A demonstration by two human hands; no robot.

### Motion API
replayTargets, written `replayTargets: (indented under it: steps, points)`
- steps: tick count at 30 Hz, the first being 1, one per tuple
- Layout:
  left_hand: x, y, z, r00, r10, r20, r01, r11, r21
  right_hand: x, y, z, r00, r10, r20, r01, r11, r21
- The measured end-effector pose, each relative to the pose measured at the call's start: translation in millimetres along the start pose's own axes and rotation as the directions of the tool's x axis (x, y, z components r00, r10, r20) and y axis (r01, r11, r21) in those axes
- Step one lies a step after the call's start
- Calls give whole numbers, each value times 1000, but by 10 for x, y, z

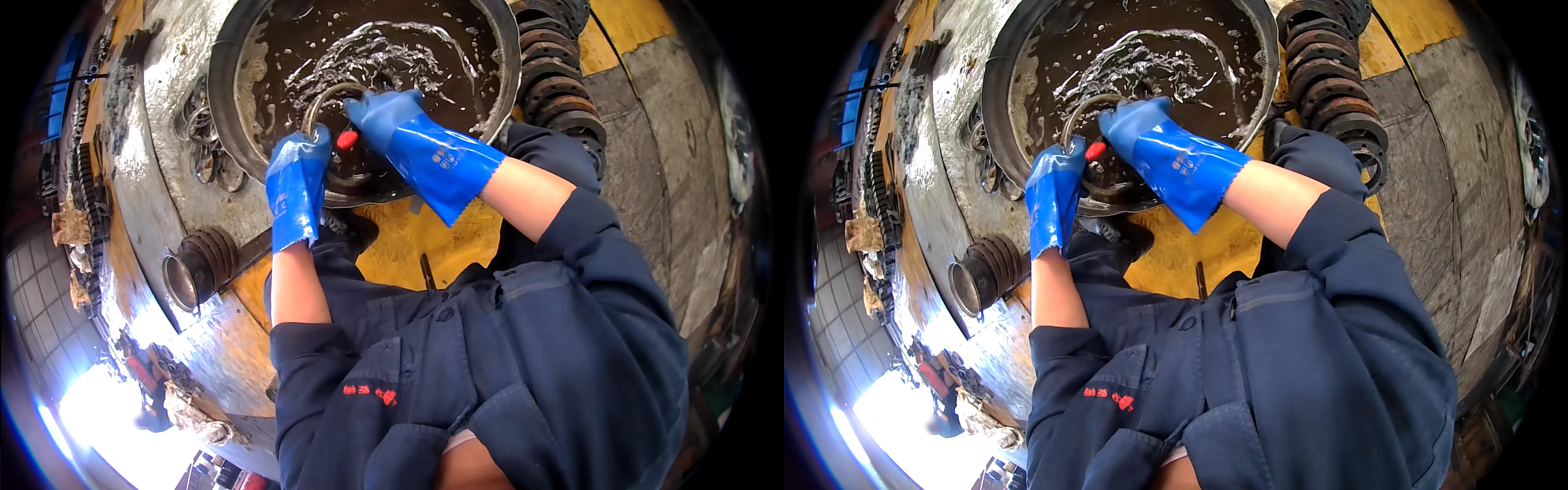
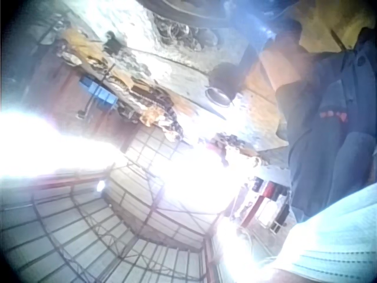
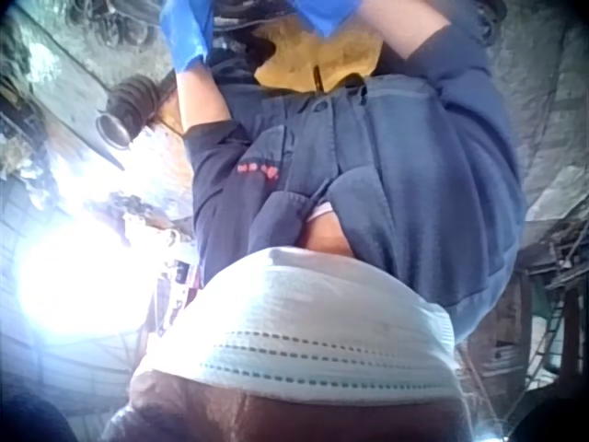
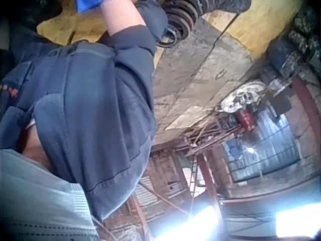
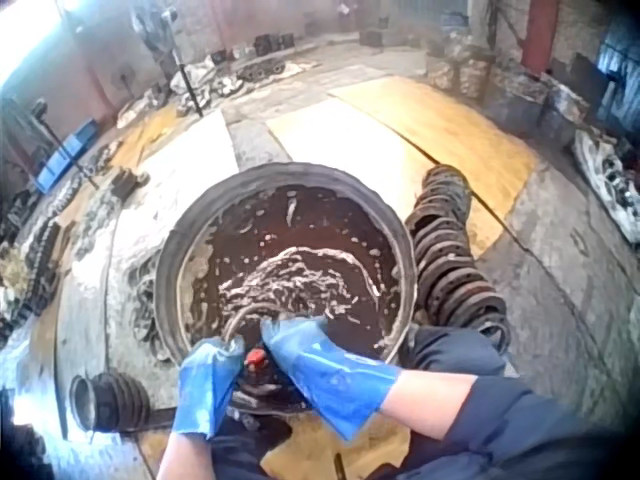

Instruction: The person scrubs metal rings with a brush inside a bucket of dark liquid, then places the cleaned rings on a nearby metal surface. The person repeats this process for multiple rings throughout the clip.

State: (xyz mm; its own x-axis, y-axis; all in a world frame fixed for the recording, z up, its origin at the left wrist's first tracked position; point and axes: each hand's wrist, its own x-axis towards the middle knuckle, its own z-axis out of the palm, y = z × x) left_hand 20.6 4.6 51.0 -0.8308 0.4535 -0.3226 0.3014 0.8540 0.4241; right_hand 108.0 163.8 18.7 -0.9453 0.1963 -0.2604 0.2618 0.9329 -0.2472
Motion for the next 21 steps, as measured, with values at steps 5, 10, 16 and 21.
replayTargets:
  steps: [5,10,16,21]
  points:
    - [172,-140,228,977,102,-186,-84,991,104,121,165,71,956,215,200,-276,888,368]
    - [151,-44,242,975,77,-207,-45,986,159,-83,422,98,930,56,364,-355,393,848]
    - [139,-72,223,974,51,-221,-18,988,151,165,198,219,763,2,647,-559,-500,661]
    - [146,-26,154,973,28,-229,12,985,174,-2,292,153,953,46,299,-297,340,892]
